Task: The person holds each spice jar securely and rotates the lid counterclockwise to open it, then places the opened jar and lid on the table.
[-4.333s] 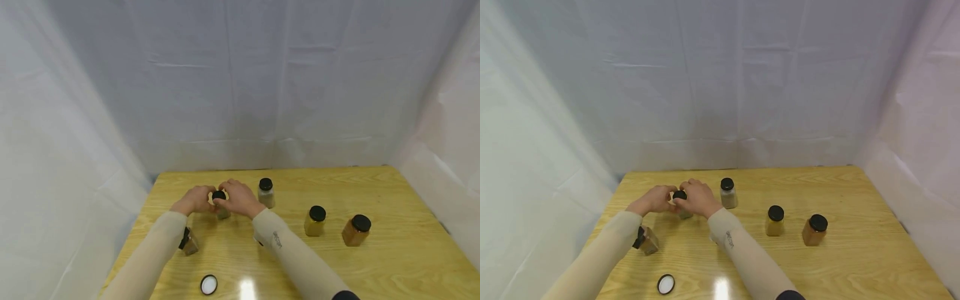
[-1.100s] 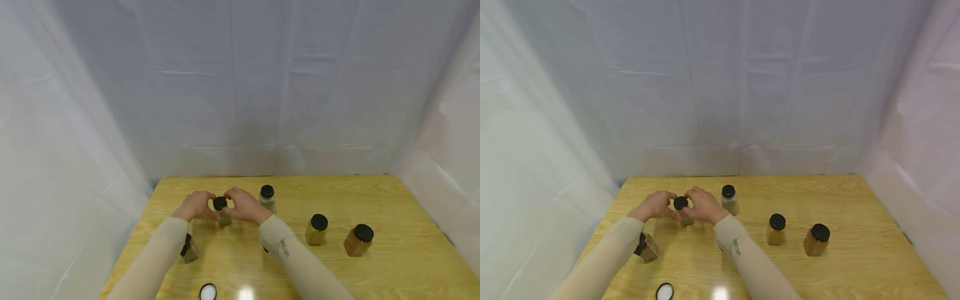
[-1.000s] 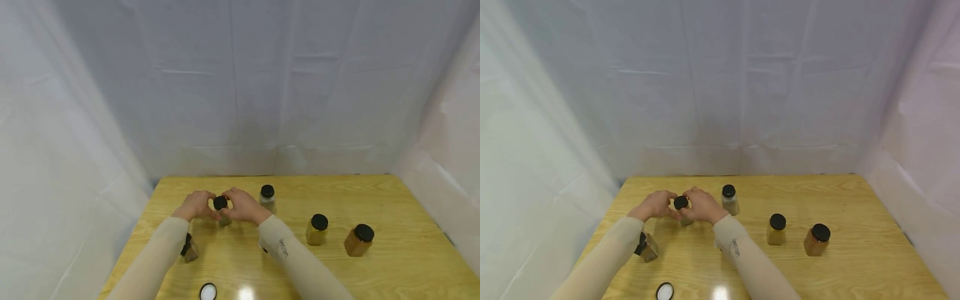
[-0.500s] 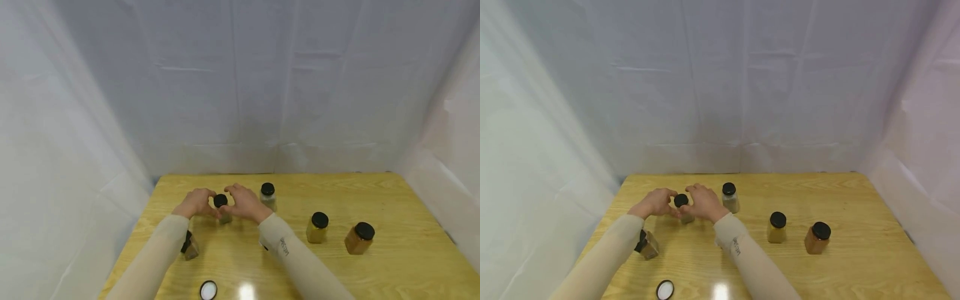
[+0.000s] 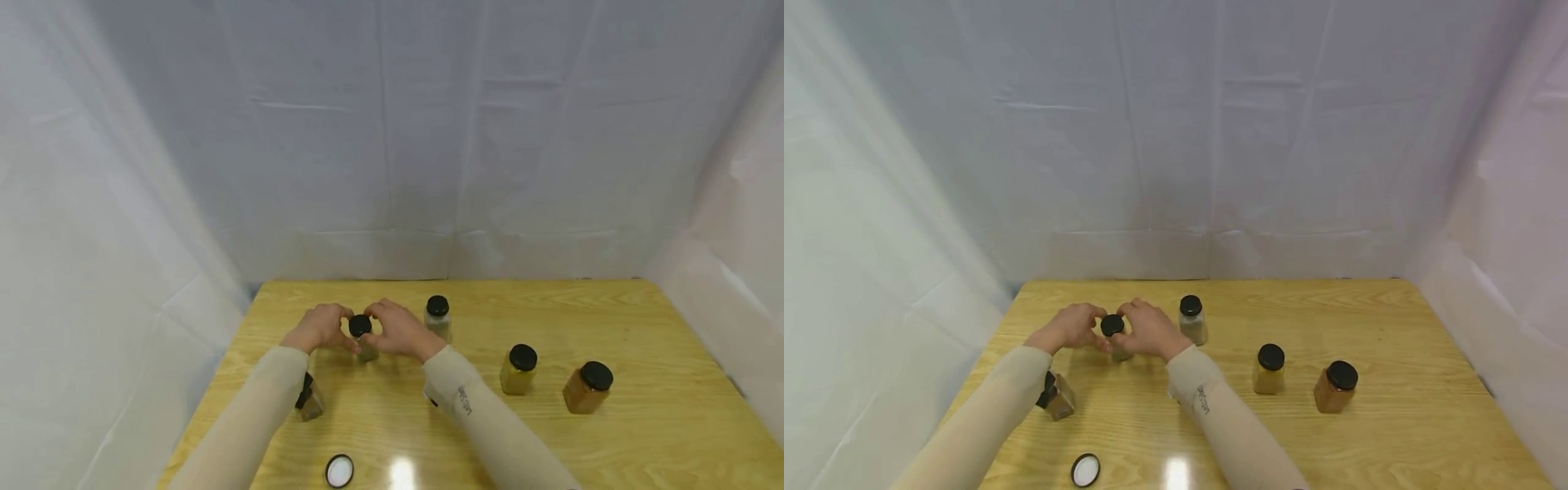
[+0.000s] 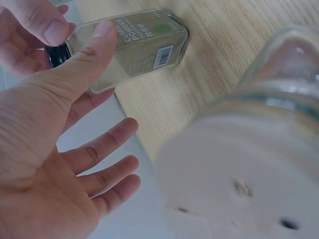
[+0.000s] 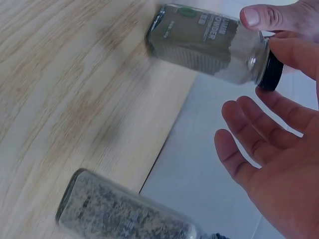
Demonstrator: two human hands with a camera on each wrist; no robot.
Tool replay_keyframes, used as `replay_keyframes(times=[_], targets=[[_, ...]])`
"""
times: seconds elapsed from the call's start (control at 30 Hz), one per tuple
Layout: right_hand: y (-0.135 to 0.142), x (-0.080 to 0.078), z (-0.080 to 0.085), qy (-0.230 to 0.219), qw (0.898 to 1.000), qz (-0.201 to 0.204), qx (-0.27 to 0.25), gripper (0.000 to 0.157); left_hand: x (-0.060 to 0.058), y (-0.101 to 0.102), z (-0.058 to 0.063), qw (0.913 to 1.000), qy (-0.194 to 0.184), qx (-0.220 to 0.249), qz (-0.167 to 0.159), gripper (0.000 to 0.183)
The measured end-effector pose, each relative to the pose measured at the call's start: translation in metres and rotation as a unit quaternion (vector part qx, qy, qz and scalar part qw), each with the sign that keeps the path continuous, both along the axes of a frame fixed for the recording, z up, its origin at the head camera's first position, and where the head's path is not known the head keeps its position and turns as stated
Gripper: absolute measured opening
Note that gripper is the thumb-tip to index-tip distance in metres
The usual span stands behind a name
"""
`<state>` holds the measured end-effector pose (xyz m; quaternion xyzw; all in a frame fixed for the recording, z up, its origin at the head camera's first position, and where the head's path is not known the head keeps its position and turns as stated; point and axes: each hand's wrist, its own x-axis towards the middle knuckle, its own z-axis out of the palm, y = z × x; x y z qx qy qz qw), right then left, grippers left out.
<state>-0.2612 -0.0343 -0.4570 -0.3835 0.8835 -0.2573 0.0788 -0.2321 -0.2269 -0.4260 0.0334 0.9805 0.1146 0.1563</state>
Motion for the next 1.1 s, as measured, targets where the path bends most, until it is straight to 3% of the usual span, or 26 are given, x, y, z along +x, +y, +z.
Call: replay_keyframes(times=[0.33,0.53,0.83,1.1], targets=[[-0.0081,0.0062,-0.0009,0.008,1.0,0.006,0.005,0.055,0.0033,-0.0014,-0.0033,0.9999,0.009,-0.002,-0.01,0.078],[-0.0093,0.0048,0.0006,-0.018,1.0,-0.017,0.008,0.068,0.0048,-0.0023,-0.0014,1.0,0.005,0.0,-0.001,0.083],[-0.0057,0.0015,-0.0001,-0.002,1.0,-0.01,-0.002,0.046,0.003,-0.0069,-0.0025,0.9999,0.011,-0.009,-0.004,0.082],[-0.0101,0.0039,-0.0028,-0.025,1.0,-0.003,-0.001,0.05,0.0046,-0.0046,-0.0033,0.9999,0.011,-0.005,-0.012,0.076]])
